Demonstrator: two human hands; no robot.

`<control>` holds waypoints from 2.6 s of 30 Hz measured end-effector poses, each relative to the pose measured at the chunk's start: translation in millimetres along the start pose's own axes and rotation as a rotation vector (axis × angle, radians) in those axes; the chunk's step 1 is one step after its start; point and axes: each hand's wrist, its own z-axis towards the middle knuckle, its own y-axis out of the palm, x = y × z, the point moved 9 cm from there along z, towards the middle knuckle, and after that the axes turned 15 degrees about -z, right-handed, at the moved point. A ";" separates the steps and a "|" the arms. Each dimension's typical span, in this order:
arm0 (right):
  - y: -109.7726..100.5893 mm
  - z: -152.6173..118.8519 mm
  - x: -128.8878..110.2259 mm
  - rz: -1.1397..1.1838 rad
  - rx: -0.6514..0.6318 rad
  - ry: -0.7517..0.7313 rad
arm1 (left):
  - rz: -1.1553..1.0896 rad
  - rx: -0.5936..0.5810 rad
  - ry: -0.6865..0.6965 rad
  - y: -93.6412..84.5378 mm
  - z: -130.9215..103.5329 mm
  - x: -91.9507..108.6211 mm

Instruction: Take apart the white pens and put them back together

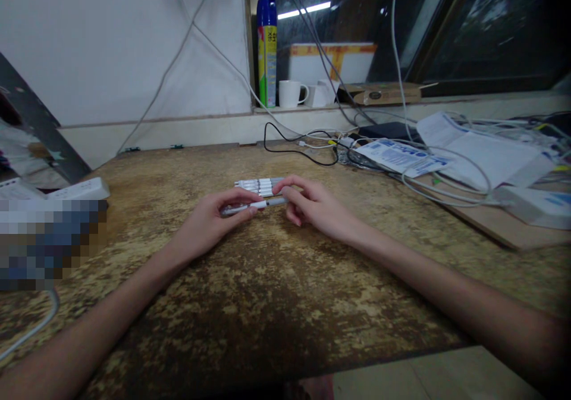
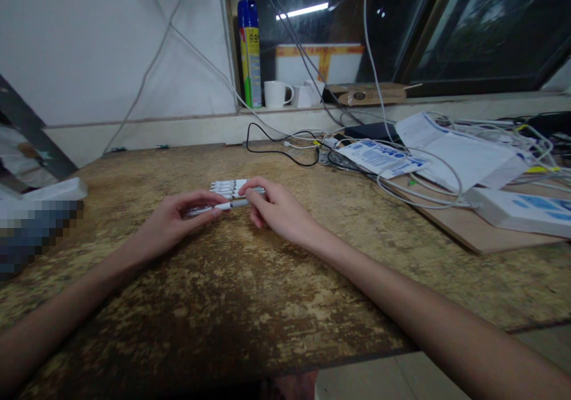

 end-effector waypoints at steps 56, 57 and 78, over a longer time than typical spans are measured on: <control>3.9 -1.9 -19.0 0.114 -0.048 -0.122 | -0.464 0.284 -0.252 -21.9 -3.6 -22.9; 8.6 -3.7 -20.6 0.117 -0.087 -0.131 | -0.503 0.305 -0.239 -23.6 -3.1 -25.1; 3.4 2.0 -21.5 0.207 0.062 -0.151 | -0.518 -0.079 -0.191 24.4 -2.4 -6.8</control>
